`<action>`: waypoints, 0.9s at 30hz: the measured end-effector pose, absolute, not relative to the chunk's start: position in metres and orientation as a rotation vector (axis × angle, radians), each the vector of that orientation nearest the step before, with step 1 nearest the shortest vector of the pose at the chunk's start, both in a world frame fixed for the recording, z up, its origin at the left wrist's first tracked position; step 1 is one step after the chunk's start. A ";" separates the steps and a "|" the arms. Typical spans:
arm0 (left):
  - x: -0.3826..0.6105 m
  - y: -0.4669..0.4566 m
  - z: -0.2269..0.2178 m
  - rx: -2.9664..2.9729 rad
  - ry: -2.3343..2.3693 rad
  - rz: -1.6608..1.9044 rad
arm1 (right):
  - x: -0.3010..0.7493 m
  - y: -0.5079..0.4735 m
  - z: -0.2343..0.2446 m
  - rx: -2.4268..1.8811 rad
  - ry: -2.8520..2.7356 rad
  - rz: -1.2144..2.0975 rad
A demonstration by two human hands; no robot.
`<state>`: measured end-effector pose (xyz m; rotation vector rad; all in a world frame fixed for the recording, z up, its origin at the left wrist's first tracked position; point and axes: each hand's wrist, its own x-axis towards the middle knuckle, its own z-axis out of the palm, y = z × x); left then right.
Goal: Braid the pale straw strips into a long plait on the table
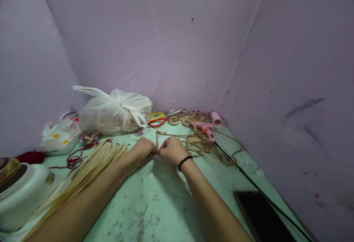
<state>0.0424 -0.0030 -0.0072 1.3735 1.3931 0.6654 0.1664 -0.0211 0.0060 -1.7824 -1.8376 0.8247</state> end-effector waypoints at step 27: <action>0.024 0.001 0.000 1.349 1.182 0.521 | 0.151 -0.025 0.000 -1.597 -1.283 1.397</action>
